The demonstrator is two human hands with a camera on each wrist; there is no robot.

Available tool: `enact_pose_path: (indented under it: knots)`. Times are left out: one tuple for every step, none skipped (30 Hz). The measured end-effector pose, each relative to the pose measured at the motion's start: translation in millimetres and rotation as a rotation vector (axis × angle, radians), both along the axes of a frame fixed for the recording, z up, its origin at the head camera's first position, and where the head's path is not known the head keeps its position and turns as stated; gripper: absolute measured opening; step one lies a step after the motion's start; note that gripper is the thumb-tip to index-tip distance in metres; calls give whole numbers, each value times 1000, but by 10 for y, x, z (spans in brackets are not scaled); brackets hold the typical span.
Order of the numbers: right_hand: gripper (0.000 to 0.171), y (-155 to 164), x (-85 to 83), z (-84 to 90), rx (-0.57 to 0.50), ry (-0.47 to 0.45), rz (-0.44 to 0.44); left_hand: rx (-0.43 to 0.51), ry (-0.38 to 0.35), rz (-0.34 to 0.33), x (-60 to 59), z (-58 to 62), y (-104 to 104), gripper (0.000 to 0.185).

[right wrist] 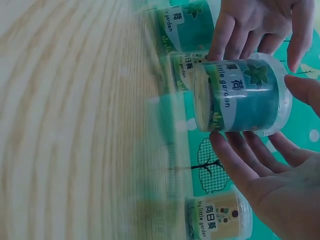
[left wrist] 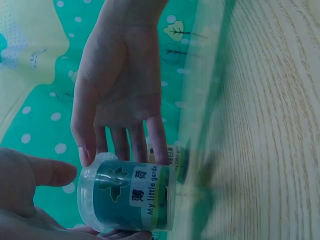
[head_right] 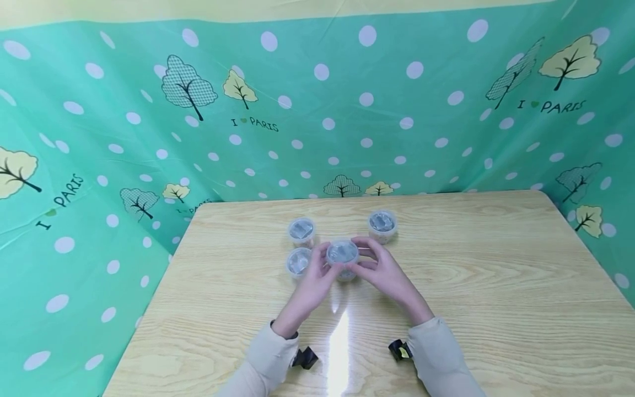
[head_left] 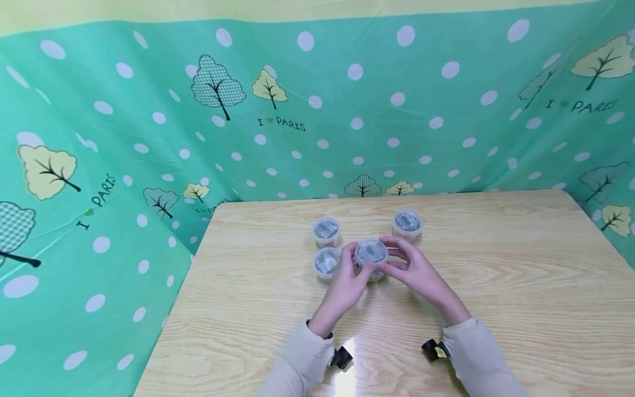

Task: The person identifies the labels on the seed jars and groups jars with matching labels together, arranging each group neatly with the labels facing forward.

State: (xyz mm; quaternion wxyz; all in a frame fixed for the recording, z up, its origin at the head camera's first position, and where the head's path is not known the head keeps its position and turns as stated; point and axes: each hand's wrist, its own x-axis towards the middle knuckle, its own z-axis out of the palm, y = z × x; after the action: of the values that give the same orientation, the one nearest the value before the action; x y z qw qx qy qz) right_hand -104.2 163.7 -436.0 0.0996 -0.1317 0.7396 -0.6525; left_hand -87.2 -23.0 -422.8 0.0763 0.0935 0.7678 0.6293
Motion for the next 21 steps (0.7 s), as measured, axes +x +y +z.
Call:
enact_pose_path:
  knots:
    - [65,1,0,-4,1,-3,6,-11,2,4,0,-9,8,61]
    - [65,3,1,-9,3,-4,11,-22,8,10,2,-16,14,60]
    - [65,5,2,-15,5,-4,17,-32,12,16,5,-21,20,60]
    - [65,7,3,-20,8,-4,23,-42,13,22,7,-27,23,59]
    - [65,8,2,-24,10,-2,28,-54,16,27,10,-33,27,59]
    - [65,9,2,-29,16,1,31,-65,19,31,13,-40,29,58]
    - [65,11,2,-35,23,7,35,-75,20,33,18,-43,32,58]
    - [65,14,2,-41,32,12,36,-82,24,34,17,-52,36,57]
    - [65,15,3,-46,39,15,37,-90,28,36,18,-60,39,56]
    - [65,15,2,-53,44,14,37,-93,32,38,18,-72,44,55]
    - [66,14,-1,-61,51,15,37,-94,34,40,19,-82,48,55]
    - [66,14,0,-67,57,17,39,-97,38,41,19,-90,54,54]
    - [66,15,1,-75,62,23,42,-101,42,44,17,-102,61,54]
    - [65,14,-2,-83,64,27,43,-103,47,46,17,-112,68,54]
    - [65,13,-4,-89,64,32,44,-109,52,49,17,-120,75,54]
    - [64,12,-6,-97,66,39,43,-114,57,53,18,-128,83,54]
    - [64,11,-7,-101,69,47,43,-123,62,57,19,-135,90,54]
    - [63,12,-8,-103,72,55,44,-132,70,61,19,-143,97,54]
    - [63,13,-9,-106,75,61,44,-139,72,65,19,-148,103,54]
    - [63,12,-11,-106,78,62,43,-148,73,68,21,-149,107,55]
    - [63,11,-11,-103,82,64,44,-153,69,70,21,-152,111,55]
